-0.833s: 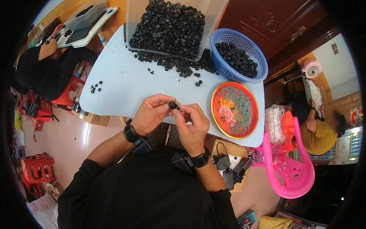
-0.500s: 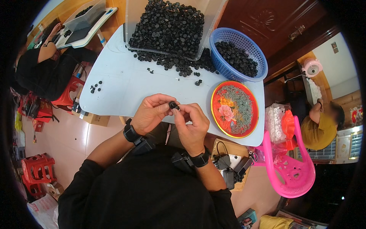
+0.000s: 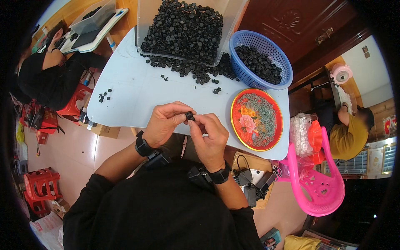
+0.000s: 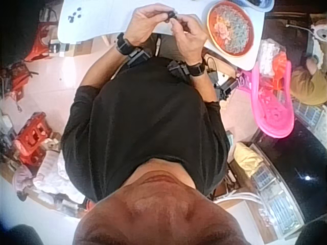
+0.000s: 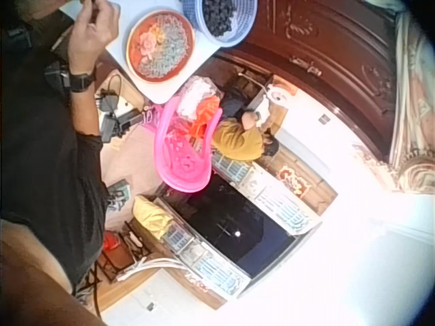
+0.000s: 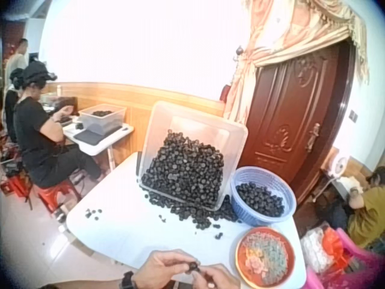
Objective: Manually assembling small black plastic components by hand at a workbench.
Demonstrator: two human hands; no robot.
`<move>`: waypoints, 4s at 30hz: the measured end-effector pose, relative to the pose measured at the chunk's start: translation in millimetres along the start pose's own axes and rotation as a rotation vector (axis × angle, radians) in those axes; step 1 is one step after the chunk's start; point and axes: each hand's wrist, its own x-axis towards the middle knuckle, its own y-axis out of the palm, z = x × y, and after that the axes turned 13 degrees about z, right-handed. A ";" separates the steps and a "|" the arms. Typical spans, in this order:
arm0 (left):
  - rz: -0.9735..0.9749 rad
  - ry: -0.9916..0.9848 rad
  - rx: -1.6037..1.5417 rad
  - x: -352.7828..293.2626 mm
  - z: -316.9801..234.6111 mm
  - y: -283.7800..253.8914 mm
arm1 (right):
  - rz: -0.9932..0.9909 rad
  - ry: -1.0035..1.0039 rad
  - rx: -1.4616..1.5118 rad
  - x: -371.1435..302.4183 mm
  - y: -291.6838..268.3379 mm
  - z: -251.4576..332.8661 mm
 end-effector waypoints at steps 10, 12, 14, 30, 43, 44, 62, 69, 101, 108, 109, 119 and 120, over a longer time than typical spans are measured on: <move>-0.019 0.017 0.287 -0.8 -7.7 1.9 | 0.003 0.115 0.049 0.7 1.8 -2.1; -0.027 0.015 0.281 -1.2 -9.9 3.4 | -0.030 0.153 0.280 -0.5 3.8 -5.5; -0.015 0.032 0.336 -1.8 -12.6 4.5 | -0.047 0.187 0.372 -1.3 5.1 -4.1; -0.040 0.036 0.184 -6.0 -11.0 5.4 | 0.060 0.178 0.588 -2.1 6.9 -12.7; -0.125 -0.004 -0.009 -11.0 -9.4 17.0 | 0.063 0.163 0.759 -0.2 6.2 -17.2; -0.126 0.005 -0.032 -11.0 -9.3 17.3 | 0.064 0.148 0.757 0.0 7.4 -18.0; -0.197 -0.110 -0.258 -4.0 3.0 9.5 | 0.026 0.200 0.793 6.4 10.0 -39.6; -0.167 -0.139 -0.357 2.0 11.9 -3.0 | 0.020 0.178 0.551 15.2 0.6 -37.3; -0.220 -0.279 -0.299 16.2 24.5 -48.2 | 0.236 0.415 -0.413 82.8 -62.5 -104.3; -0.180 -0.283 -0.234 14.2 24.5 -47.0 | 0.287 0.298 -0.667 75.5 -41.8 -96.9; -0.181 -0.283 -0.231 15.2 23.7 -44.6 | 0.287 0.296 -0.664 72.1 -37.5 -89.5; -0.149 -0.205 0.084 22.4 32.8 -16.5 | 0.142 0.304 0.219 20.9 -5.2 -65.0; -0.148 -0.194 0.125 21.9 32.8 -16.1 | 0.129 0.304 0.216 17.2 -7.9 -63.9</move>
